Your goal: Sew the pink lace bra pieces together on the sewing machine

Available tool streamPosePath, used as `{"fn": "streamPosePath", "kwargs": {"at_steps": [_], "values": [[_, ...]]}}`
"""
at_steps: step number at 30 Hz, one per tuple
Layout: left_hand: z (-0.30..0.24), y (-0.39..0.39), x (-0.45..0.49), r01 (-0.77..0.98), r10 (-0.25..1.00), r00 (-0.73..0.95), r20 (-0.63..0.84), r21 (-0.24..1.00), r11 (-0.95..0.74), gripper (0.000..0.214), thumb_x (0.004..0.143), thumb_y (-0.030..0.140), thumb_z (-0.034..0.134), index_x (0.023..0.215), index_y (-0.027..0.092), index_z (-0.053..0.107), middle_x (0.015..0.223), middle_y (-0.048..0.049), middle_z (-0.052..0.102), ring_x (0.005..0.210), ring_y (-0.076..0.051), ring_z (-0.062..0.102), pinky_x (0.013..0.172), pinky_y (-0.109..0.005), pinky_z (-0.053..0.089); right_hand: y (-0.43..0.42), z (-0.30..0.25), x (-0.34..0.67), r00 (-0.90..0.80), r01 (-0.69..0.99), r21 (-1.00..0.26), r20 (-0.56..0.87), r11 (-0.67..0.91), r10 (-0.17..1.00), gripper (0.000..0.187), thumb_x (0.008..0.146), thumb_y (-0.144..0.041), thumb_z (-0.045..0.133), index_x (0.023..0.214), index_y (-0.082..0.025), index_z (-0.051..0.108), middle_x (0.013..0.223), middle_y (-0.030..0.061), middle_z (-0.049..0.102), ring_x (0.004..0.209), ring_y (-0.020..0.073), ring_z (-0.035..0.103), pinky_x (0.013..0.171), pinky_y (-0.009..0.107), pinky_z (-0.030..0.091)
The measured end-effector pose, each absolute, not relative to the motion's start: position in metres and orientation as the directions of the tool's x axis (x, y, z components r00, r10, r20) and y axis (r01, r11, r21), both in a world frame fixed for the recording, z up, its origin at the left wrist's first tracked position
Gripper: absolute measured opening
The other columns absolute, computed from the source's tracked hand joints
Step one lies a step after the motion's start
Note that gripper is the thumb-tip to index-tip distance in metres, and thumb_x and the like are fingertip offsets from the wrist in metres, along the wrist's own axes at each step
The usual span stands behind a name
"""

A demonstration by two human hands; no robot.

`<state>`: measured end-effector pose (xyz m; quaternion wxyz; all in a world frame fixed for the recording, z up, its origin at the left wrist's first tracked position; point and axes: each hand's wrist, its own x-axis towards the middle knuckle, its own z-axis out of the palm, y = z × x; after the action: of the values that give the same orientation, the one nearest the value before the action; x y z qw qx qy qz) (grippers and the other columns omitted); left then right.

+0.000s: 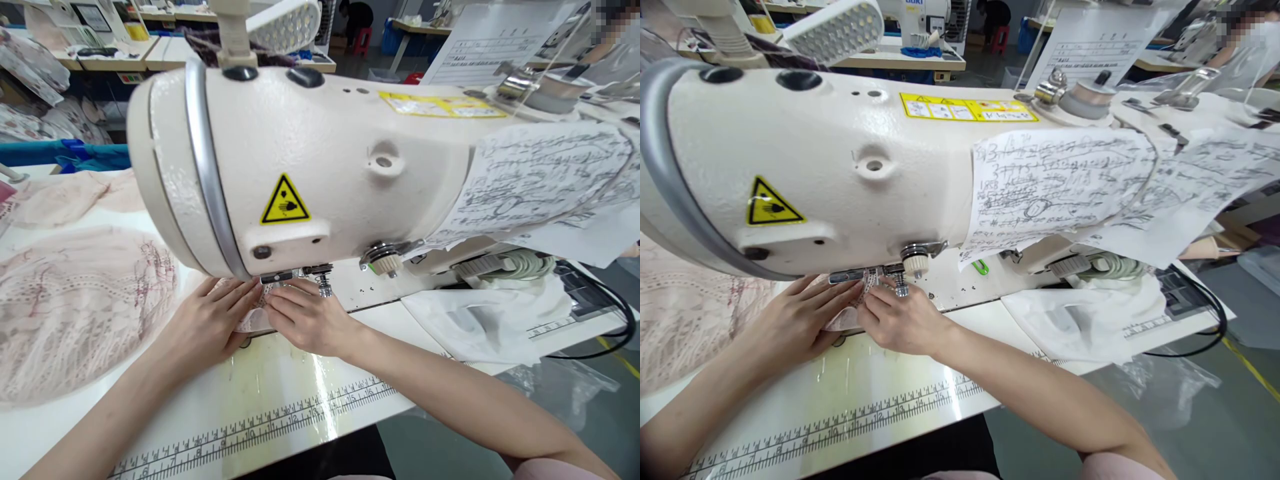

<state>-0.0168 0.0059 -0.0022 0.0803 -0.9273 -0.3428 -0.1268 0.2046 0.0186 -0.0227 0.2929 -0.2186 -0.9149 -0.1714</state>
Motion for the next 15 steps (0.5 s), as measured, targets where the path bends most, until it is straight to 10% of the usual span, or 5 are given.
{"fn": "streamPosePath", "kwargs": {"at_steps": [15], "values": [[-0.006, -0.004, -0.002, 0.725, 0.672, 0.681, 0.291, -0.14, -0.674, 0.043, 0.09, 0.025, 0.044, 0.126, 0.006, 0.059, 0.122, -0.0154, 0.067, 0.106, -0.031, 0.064, 0.101, -0.05, 0.041, 0.021, -0.02, 0.211, -0.743, 0.545, 0.21, 0.57, 0.812, 0.351, 0.024, 0.089, -0.001, 0.047, 0.088, -0.015, 0.066, 0.089, 0.003, 0.072, 0.09, 0.0134, 0.06, 0.071, 0.027, 0.046]]}}
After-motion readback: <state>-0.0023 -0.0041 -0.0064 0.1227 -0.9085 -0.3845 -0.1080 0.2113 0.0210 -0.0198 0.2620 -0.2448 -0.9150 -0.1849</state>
